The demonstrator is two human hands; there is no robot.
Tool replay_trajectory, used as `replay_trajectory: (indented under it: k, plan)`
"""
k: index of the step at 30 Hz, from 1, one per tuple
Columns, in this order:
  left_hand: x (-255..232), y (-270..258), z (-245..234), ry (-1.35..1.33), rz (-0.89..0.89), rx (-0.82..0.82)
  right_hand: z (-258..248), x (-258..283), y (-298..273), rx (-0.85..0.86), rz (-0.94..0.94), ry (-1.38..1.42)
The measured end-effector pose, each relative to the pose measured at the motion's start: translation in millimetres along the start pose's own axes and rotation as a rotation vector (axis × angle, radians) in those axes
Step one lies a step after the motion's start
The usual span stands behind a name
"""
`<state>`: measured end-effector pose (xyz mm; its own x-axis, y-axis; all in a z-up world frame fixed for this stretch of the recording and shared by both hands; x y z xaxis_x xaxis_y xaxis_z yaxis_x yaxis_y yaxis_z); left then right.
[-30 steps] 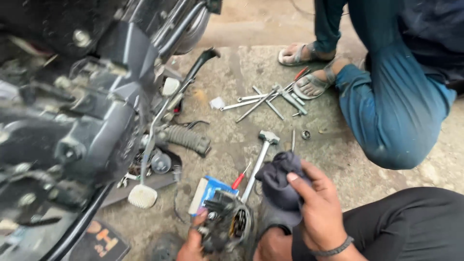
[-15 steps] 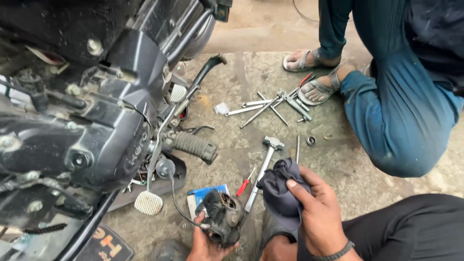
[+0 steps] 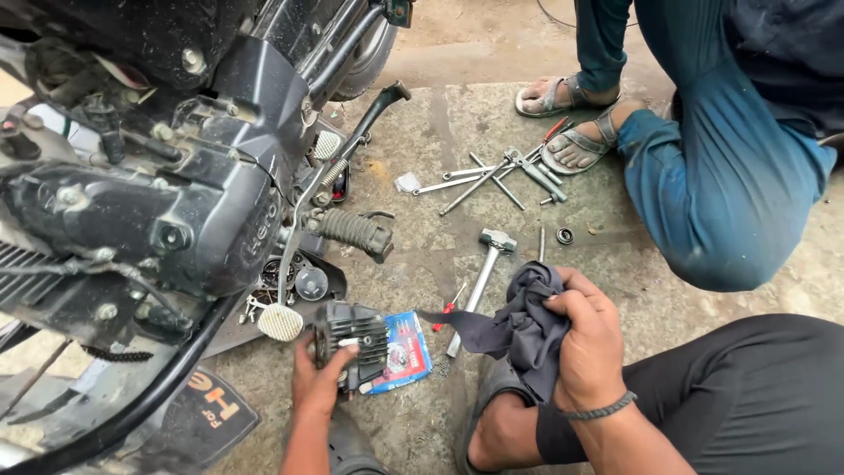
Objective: Inspecting and assembling components of a motorcycle engine cylinder head on a workshop floor.
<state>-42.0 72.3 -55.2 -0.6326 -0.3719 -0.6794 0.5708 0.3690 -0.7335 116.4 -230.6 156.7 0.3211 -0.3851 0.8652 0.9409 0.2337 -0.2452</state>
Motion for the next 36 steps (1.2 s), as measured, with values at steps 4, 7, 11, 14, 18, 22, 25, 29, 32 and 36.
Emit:
replay_trajectory:
  k: [4, 7, 11, 14, 18, 22, 25, 29, 32, 36]
  plan:
    - [-38, -30, 19, 0.642, 0.110, -0.300, -4, -1, -2, -0.012, -0.033, -0.002]
    - [-59, -49, 45, 0.967, 0.052, -0.278, -9, -4, -4, -0.037, -0.032, -0.018]
    - [-47, -40, 66, 1.351, 0.150, -0.084, -12, -10, 1, -0.044, -0.035, -0.025]
    - [-22, -34, 73, 1.384, 0.288, -0.003, -9, -10, 1, -0.053, -0.011, -0.043]
    - [-35, -53, 75, 1.335, 0.289, -0.045, -6, -29, 6, 0.000, -0.008, -0.056]
    - [-45, -66, 91, 0.807, 0.574, -0.193, -26, -110, 14, -0.070, -0.057, -0.462]
    - [-28, -55, 83, 0.109, 0.414, -0.219, 7, -166, -2, 0.199, 0.077, -0.635]
    - [16, -49, 90, -0.728, -0.065, -0.124, 55, -156, 11, 0.595, 0.854, -0.558]
    - [28, -61, 54, -0.247, 0.071, -0.410, -7, -207, 93, 0.449, 0.487, -1.055]
    - [59, -41, 66, 0.261, 0.070, -0.187, -38, -221, 104, 0.489, 0.230, -1.629]
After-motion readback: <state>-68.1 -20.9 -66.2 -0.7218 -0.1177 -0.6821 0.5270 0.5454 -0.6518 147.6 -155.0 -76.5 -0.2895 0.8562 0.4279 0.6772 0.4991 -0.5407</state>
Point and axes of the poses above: each hand's wrist, its own y-axis towards the middle knuckle, its own z-axis out of the palm, x = y × z, the point moved 3 cm from there along y, towards the middle knuckle, and after that the axes turned 10 degrees about x, right-handed, at the moved point
